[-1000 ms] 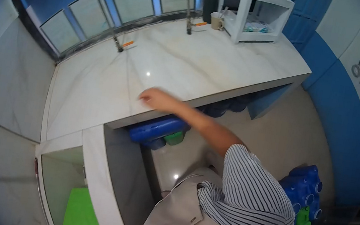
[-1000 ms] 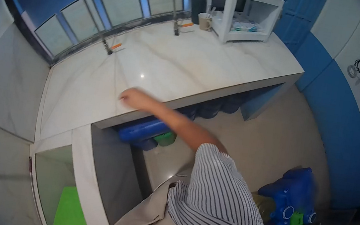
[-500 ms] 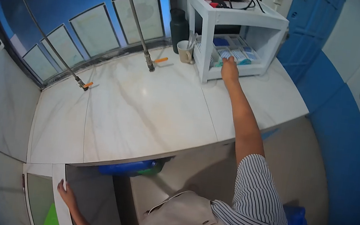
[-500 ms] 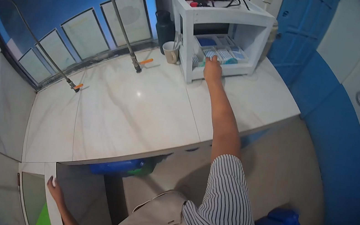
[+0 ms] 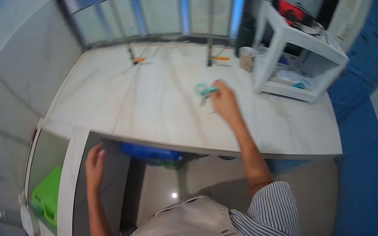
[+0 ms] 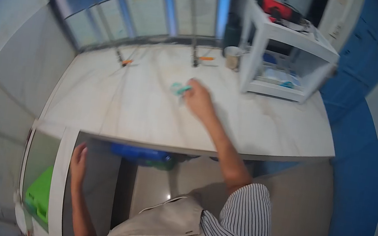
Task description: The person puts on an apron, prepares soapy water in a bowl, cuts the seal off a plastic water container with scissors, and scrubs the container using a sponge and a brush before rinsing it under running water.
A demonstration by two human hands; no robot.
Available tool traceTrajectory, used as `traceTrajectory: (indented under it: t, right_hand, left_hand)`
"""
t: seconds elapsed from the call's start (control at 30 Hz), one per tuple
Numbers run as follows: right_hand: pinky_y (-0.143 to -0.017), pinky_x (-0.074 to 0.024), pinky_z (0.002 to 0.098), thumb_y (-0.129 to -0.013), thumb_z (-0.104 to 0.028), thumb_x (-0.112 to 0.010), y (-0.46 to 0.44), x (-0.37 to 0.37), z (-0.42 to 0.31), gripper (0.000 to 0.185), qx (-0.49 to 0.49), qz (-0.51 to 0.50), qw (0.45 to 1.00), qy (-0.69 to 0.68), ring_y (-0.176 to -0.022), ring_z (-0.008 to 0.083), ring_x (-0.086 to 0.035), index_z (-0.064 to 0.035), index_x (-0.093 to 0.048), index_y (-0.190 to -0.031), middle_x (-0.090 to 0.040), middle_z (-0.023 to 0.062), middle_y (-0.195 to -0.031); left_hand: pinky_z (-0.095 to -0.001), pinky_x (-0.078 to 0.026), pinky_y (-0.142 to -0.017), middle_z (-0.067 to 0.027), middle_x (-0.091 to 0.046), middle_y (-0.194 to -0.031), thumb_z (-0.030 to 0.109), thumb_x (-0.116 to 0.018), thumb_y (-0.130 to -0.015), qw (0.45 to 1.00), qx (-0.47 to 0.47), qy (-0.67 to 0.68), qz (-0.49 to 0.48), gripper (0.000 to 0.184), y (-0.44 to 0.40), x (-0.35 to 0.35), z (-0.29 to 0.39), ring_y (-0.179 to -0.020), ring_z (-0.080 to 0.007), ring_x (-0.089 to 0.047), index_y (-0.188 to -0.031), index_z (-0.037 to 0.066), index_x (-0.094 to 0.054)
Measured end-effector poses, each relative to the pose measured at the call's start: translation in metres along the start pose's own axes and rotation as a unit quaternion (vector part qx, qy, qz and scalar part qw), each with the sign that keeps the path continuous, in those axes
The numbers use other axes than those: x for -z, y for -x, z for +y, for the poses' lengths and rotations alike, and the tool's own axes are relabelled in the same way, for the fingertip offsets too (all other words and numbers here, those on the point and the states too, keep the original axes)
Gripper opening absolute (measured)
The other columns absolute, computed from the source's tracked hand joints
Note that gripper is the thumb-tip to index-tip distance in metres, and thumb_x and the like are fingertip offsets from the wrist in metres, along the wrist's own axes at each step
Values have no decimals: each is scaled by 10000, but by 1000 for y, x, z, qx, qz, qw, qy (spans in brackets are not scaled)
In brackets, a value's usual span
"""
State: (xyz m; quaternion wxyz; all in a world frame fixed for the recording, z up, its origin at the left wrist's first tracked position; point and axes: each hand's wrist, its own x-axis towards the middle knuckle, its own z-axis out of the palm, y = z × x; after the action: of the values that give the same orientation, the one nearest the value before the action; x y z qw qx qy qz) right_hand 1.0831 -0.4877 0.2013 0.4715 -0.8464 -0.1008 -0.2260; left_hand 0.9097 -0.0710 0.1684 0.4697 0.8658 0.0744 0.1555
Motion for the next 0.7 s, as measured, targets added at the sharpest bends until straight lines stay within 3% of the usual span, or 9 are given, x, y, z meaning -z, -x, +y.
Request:
traceTrajectory:
  t: [0.03,0.07,0.1,0.17,0.23,0.37,0.47,0.6,0.7]
  right_hand:
    - [-650,-460,410,-775,-84,-540,16,-45,-32,115,7,-107,994,-32,-752,376,-592,-34,-519,-877,-583,226,-810]
    - [-525,-445,299,-795,-32,-494,36,-88,-69,63,45,-170,974,-142,-577,136,-538,-26,-482,-857,-499,82,-598]
    - [-521,-459,272,-804,-32,-485,57,-122,-111,113,2,-271,940,-207,-602,117,-544,-42,-449,-911,-517,54,-676]
    - [-536,-486,265,-821,-23,-465,95,-185,-183,155,-25,-399,845,-355,-620,127,-564,-58,-419,-965,-522,56,-768]
    - [-544,-492,263,-826,-16,-458,133,-239,-246,164,-36,-479,781,-401,-626,130,-568,-62,-414,-977,-517,56,-799]
    - [-615,-513,266,-852,-37,-413,191,-327,-335,156,-29,-622,662,-416,-676,162,-599,-43,-414,-1007,-542,76,-774]
    - [-600,-522,267,-881,-199,-456,210,-373,-379,221,-182,-739,519,-389,-669,202,-626,-57,-438,-1049,-589,105,-779]
    - [-600,-544,270,-854,-211,-519,242,-422,-389,266,-113,-788,532,-290,-666,169,-646,-2,-504,-1017,-634,138,-782]
    - [-515,-475,238,-810,-150,-548,226,-430,-389,187,-86,-753,604,-244,-589,118,-592,4,-570,-916,-640,81,-751]
  left_hand:
    - [-345,-366,-981,-147,-512,-1246,190,-566,-889,999,-34,-8,-17,404,6,-2,11,-1166,-250,-480,-1227,-16,-487]
    - [-367,-324,-1020,-155,-481,-1282,199,-619,-848,991,-103,-71,-50,496,11,6,23,-1210,-282,-439,-1266,-6,-448]
    - [-387,-321,-1023,-171,-460,-1299,211,-668,-799,983,-142,-105,-41,582,19,14,35,-1225,-318,-421,-1285,2,-425]
    - [-408,-353,-992,-188,-526,-1152,198,-683,-773,949,-250,-190,-11,484,31,51,43,-1108,-359,-482,-1168,-2,-486]
    - [-430,-404,-880,-176,-542,-954,171,-651,-788,947,-201,-249,-23,295,47,107,-14,-933,-373,-508,-985,1,-512]
    - [-445,-380,-752,-144,-518,-878,123,-575,-830,971,-26,-237,29,158,106,223,-80,-865,-365,-482,-941,25,-520]
    - [-437,-378,-731,-131,-508,-836,78,-570,-794,944,-109,-302,74,106,124,285,-120,-828,-338,-487,-869,36,-509]
    - [-441,-389,-800,-139,-549,-909,89,-612,-697,900,-182,-379,113,135,118,321,-137,-902,-333,-513,-811,42,-559]
    - [-481,-259,-1029,-187,-426,-1280,68,-621,-757,893,-158,-410,99,440,89,316,-138,-1226,-355,-363,-1183,83,-512]
